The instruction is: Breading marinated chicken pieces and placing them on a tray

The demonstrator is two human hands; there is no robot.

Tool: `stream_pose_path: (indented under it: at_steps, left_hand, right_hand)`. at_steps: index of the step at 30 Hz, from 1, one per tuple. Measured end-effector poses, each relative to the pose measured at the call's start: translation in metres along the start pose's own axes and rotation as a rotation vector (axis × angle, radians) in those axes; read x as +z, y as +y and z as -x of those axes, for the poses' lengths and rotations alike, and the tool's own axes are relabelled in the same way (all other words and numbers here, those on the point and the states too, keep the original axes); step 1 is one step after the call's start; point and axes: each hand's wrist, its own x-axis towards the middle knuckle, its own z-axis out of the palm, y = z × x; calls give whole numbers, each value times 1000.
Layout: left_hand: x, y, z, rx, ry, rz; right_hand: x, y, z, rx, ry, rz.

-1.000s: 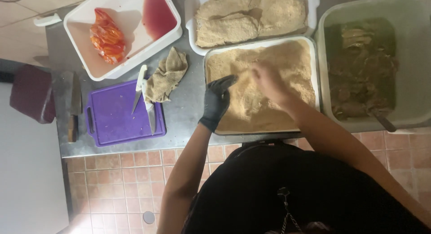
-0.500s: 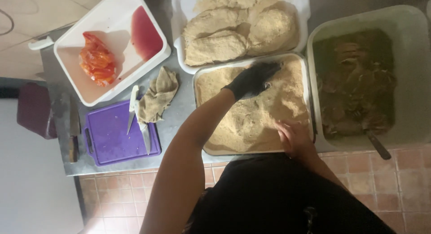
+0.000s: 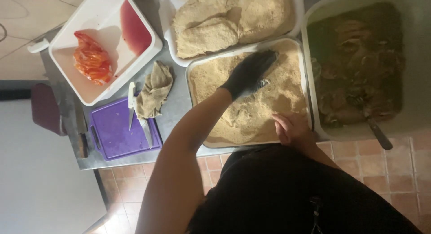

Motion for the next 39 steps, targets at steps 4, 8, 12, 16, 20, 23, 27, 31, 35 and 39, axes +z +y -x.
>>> stream_pose_path:
  at_steps: [4, 8, 12, 16, 20, 23, 27, 31, 35, 39]
  left_hand:
    - [-64, 10, 45, 24, 89, 292]
    - [-54, 6, 58, 43, 56, 341]
    - [-34, 7, 52, -25, 97, 359]
    - [-27, 11, 52, 38, 77, 183]
    - [-40, 31, 73, -20, 71, 35]
    - [10, 35, 86, -25, 206, 380]
    - [-39, 50, 91, -124, 60, 242]
    - [-11, 49, 88, -96, 34, 77]
    - [-4, 46, 85, -207, 482, 151]
    - [-14, 56, 108, -307, 848, 182]
  right_hand:
    - [-14, -4, -19, 25, -38, -20]
    - [-8, -7, -16, 41, -25, -18]
    - [-10, 3, -19, -175, -3, 108]
    - [-14, -2, -18, -153, -3, 102]
    - [-19, -7, -22, 6, -17, 58]
    - [-4, -3, -2, 62, -34, 20]
    - [-12, -4, -19, -45, -14, 99]
    - [-7, -7, -10, 19, -34, 35]
    - [0, -8, -44, 281, -105, -237]
    - [7, -22, -135, 747, -382, -435]
